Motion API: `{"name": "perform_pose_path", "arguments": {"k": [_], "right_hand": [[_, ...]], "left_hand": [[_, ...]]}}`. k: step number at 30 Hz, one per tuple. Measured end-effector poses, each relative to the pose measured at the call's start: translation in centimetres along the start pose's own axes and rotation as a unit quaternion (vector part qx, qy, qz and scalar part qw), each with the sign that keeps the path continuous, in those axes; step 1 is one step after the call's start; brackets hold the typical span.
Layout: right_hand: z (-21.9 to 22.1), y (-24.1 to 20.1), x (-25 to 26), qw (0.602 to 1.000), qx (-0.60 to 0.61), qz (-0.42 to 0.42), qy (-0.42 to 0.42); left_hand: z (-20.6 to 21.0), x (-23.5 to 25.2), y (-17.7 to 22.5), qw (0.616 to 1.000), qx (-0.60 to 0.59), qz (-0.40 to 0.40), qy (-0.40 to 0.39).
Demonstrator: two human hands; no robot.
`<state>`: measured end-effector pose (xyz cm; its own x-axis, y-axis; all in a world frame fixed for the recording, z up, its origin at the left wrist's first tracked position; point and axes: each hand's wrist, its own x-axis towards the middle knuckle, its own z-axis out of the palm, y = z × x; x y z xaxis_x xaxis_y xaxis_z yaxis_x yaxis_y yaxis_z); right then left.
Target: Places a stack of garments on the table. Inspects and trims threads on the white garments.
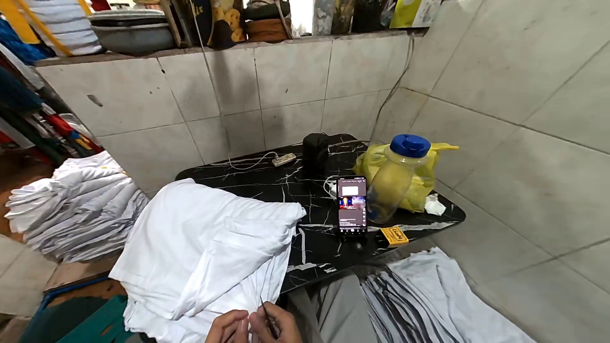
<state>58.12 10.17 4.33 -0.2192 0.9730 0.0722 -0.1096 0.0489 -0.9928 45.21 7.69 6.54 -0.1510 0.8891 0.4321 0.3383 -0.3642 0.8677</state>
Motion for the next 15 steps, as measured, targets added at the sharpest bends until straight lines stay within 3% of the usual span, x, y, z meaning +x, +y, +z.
{"name": "perform_pose_path", "arguments": {"k": [9,15], "right_hand": [[0.1,-0.3,-0.2,0.999,0.026,-0.01,0.039],[-1.2,0.1,-0.1,0.997,-0.046,-0.037,0.049]], "left_hand": [[-0.4,0.0,-1.0,1.0,0.009,0.024,-0.001],[-1.1,1.7,-1.2,0.991,0.109,0.074,-0.001]]}}
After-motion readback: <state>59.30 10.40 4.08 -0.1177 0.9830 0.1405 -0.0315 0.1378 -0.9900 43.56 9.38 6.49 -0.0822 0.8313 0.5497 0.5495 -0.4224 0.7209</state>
